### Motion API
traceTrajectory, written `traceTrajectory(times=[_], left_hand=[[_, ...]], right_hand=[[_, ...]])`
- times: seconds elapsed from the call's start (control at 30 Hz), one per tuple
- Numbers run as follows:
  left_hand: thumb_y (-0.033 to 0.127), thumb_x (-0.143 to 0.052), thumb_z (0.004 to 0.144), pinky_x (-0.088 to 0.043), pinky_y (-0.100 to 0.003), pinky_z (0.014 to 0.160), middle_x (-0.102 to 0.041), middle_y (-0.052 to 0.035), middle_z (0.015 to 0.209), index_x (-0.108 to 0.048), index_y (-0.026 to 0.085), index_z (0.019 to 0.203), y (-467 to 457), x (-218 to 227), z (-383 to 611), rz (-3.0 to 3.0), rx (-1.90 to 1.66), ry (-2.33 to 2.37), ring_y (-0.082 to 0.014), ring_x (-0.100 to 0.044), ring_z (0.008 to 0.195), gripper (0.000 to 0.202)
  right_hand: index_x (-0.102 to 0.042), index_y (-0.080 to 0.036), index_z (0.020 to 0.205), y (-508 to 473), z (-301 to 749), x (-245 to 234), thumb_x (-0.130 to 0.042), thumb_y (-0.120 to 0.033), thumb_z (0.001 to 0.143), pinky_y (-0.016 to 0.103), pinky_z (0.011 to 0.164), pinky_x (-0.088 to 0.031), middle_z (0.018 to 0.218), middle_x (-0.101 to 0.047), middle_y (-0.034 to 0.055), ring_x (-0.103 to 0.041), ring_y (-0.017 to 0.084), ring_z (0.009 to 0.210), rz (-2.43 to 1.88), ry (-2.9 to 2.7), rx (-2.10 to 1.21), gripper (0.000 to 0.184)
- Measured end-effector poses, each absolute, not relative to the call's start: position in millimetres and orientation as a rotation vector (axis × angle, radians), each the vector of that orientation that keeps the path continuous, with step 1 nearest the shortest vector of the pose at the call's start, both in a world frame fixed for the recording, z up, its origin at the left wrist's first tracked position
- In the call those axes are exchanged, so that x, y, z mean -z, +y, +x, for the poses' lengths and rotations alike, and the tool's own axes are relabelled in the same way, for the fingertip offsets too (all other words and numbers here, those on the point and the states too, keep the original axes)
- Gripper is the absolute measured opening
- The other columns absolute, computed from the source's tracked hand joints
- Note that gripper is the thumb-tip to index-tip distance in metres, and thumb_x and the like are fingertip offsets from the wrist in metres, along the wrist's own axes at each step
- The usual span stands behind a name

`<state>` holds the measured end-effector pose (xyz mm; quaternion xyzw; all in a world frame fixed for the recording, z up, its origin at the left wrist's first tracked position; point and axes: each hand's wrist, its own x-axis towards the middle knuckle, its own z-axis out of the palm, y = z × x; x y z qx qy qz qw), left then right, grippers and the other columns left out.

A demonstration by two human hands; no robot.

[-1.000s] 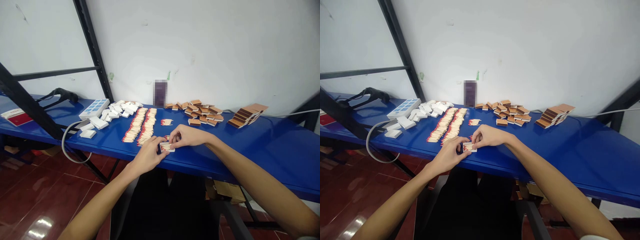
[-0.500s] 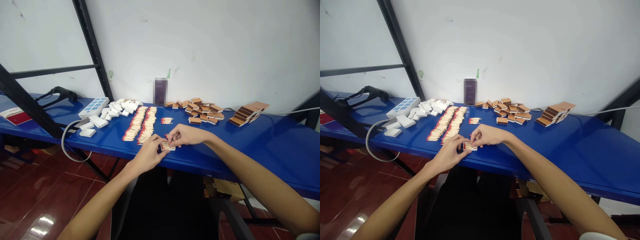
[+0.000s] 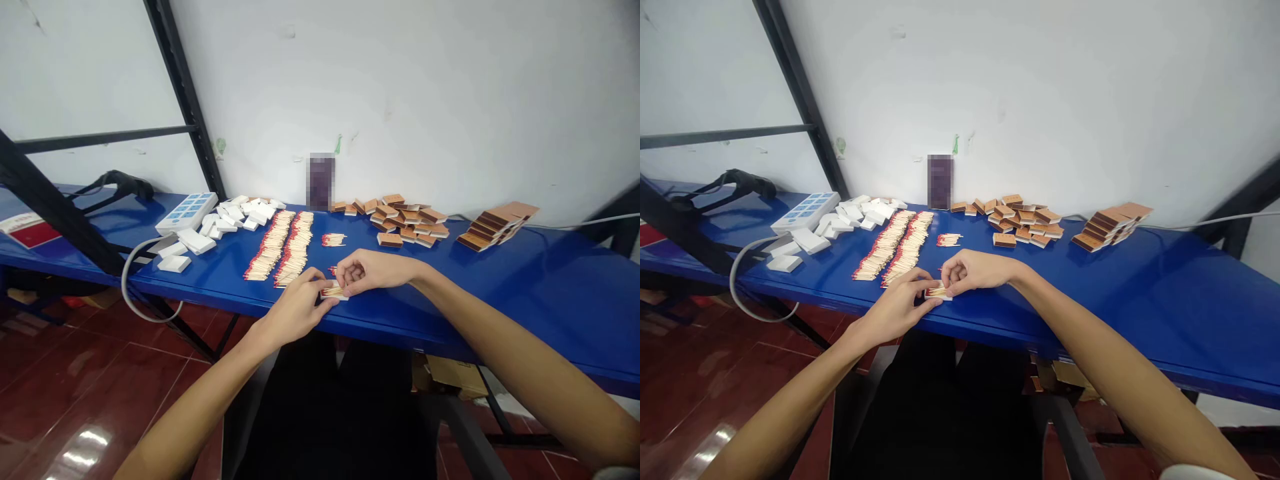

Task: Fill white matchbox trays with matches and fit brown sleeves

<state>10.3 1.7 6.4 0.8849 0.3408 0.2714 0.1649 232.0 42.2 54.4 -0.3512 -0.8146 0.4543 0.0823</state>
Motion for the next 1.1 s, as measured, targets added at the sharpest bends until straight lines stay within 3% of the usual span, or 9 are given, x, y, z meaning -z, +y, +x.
traceTrajectory(times=[0.13, 0.23, 0.37, 0.47, 0.7, 1.1], left_hand=[[0.031, -0.064, 0.092, -0.049, -0.033, 0.089, -0.062, -0.0053, 0.102, -0.070, 0.019, 0.111, 2, -6, 11, 2.494, -0.809, 0.992, -0.0191, -0.061, 0.090, 0.023], [0.026, -0.066, 0.090, -0.049, -0.033, 0.088, -0.061, -0.0046, 0.101, -0.070, 0.019, 0.107, 1, -6, 11, 2.468, -0.843, 0.999, -0.0184, -0.061, 0.087, 0.019], [0.022, -0.062, 0.092, -0.048, -0.032, 0.088, -0.058, -0.0051, 0.105, -0.066, 0.021, 0.116, 0, -6, 11, 2.465, -0.843, 0.939, -0.0186, -0.060, 0.092, 0.025], [0.022, -0.059, 0.094, -0.046, -0.031, 0.086, -0.056, -0.0054, 0.108, -0.066, 0.021, 0.111, -1, -7, 11, 2.467, -0.836, 0.905, -0.0185, -0.059, 0.095, 0.019], [0.022, -0.068, 0.088, -0.043, -0.029, 0.079, -0.055, -0.0006, 0.092, -0.055, 0.020, 0.106, 0, -7, 13, 2.442, -0.882, 1.001, -0.0183, -0.055, 0.084, 0.022], [0.023, -0.071, 0.084, -0.042, -0.028, 0.072, -0.057, 0.0016, 0.088, -0.052, 0.021, 0.104, 1, -4, 13, 2.398, -0.933, 1.034, -0.0156, -0.054, 0.075, 0.028]], right_hand=[[-0.065, -0.016, 0.085, 45, 233, -52, -0.072, -0.045, 0.077, 0.026, 0.060, -0.039, 0.069, -0.061, -0.0004, -0.051, 0.012, 0.063, -1.015, -2.425, -1.320, 0.031], [-0.065, -0.017, 0.087, 48, 238, -53, -0.067, -0.046, 0.080, 0.026, 0.059, -0.035, 0.064, -0.053, -0.0027, -0.045, 0.012, 0.060, -1.119, -2.366, -1.055, 0.029], [-0.064, -0.019, 0.101, 53, 244, -51, -0.069, -0.037, 0.076, 0.026, 0.057, -0.031, 0.066, -0.046, -0.0049, -0.041, 0.011, 0.058, -1.283, -2.463, -0.677, 0.031], [-0.065, -0.019, 0.093, 57, 245, -45, -0.066, -0.037, 0.078, 0.027, 0.057, -0.029, 0.065, -0.043, -0.0052, -0.038, 0.011, 0.056, -1.324, -2.530, -0.568, 0.023], [-0.066, -0.018, 0.080, 59, 242, -43, -0.065, -0.038, 0.077, 0.027, 0.053, -0.027, 0.057, -0.037, -0.0071, -0.034, 0.010, 0.052, -1.374, -2.516, -0.673, 0.020], [-0.065, -0.017, 0.077, 55, 245, -51, -0.066, -0.032, 0.072, 0.026, 0.052, -0.027, 0.056, -0.036, -0.0077, -0.033, 0.009, 0.052, -1.372, -2.415, -0.736, 0.016]])
